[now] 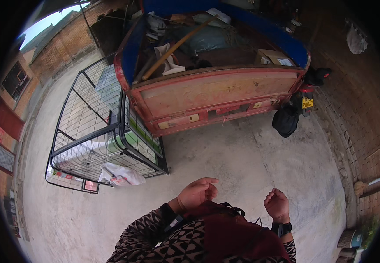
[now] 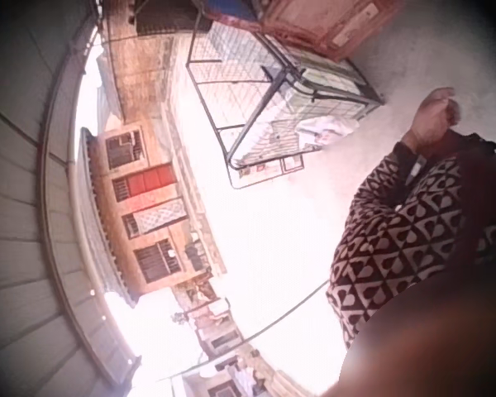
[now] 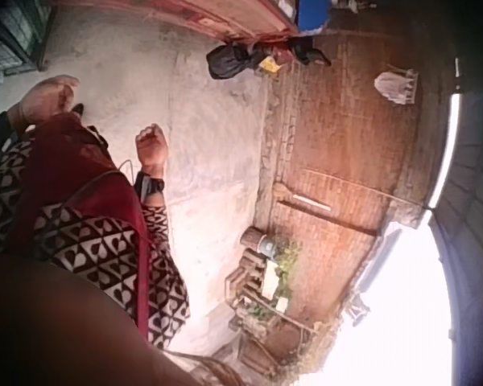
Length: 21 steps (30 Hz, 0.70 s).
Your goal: The person assembles a wire pet cage by attaching panels and securing the base. They then place a litter box filled with litter inside the cage and close the cage door.
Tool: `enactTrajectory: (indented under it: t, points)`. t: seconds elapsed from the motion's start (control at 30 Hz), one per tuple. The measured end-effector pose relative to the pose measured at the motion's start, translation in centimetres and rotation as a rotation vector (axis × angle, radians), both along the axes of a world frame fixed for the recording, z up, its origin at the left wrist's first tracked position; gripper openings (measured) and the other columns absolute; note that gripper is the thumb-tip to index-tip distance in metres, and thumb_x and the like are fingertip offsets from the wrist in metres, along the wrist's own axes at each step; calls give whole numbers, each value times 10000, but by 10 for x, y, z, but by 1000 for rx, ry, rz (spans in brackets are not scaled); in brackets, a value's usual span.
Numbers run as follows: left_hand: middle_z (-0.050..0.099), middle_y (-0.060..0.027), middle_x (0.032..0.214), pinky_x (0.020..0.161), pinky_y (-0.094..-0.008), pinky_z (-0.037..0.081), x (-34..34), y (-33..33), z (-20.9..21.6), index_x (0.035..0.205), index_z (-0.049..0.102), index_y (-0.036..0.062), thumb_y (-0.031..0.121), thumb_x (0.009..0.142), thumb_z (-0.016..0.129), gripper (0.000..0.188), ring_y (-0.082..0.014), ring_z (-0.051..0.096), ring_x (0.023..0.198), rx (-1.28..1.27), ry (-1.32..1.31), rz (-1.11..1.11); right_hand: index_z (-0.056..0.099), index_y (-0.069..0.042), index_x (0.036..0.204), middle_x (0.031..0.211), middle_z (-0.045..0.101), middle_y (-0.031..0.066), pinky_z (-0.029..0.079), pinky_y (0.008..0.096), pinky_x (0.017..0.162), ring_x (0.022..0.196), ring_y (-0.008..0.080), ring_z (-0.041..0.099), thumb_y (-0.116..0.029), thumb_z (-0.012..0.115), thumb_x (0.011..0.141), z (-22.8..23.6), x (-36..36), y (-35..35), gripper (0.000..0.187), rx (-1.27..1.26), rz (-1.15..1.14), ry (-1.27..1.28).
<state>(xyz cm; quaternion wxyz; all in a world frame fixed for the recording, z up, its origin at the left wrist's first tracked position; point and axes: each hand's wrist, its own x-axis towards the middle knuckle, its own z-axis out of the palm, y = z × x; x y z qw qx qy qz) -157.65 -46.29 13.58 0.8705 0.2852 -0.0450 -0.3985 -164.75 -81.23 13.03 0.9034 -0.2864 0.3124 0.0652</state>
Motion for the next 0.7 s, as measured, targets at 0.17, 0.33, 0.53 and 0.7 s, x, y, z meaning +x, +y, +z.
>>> enactTrajectory:
  t: [0.17, 0.33, 0.53, 0.7]
  points:
    - [588, -71, 923, 783, -300, 407, 89, -25, 13, 1239, 459, 62, 215, 917, 415, 360, -166, 527, 847, 3, 3, -6, 561, -122, 829, 704, 581, -14, 476, 300, 615, 650, 145, 563, -171, 516, 865, 19, 53, -29, 76, -48, -111, -30]
    - [594, -73, 918, 793, -317, 411, 147, -58, 29, 1247, 459, 86, 261, 926, 406, 370, -188, 529, 835, -27, 102, 7, 588, -119, 822, 713, 613, -7, 482, 311, 635, 664, 153, 589, -176, 514, 866, 30, 88, -55, 103, 39, -169, -46]
    - [597, -85, 904, 795, -347, 420, 148, -104, 37, 1216, 488, 85, 279, 926, 421, 356, -222, 544, 827, -95, 136, 92, 566, -83, 847, 720, 589, 16, 470, 314, 653, 676, 178, 567, -158, 511, 863, 44, 123, -97, 94, 37, -105, -55]
    - [593, -86, 885, 782, -354, 430, 132, -128, 34, 936, 597, 49, 242, 911, 420, 263, -229, 553, 818, -21, 132, 131, 547, -79, 816, 718, 573, 44, 461, 326, 653, 676, 190, 553, -185, 477, 899, 44, 144, -123, 152, 21, 10, -123]
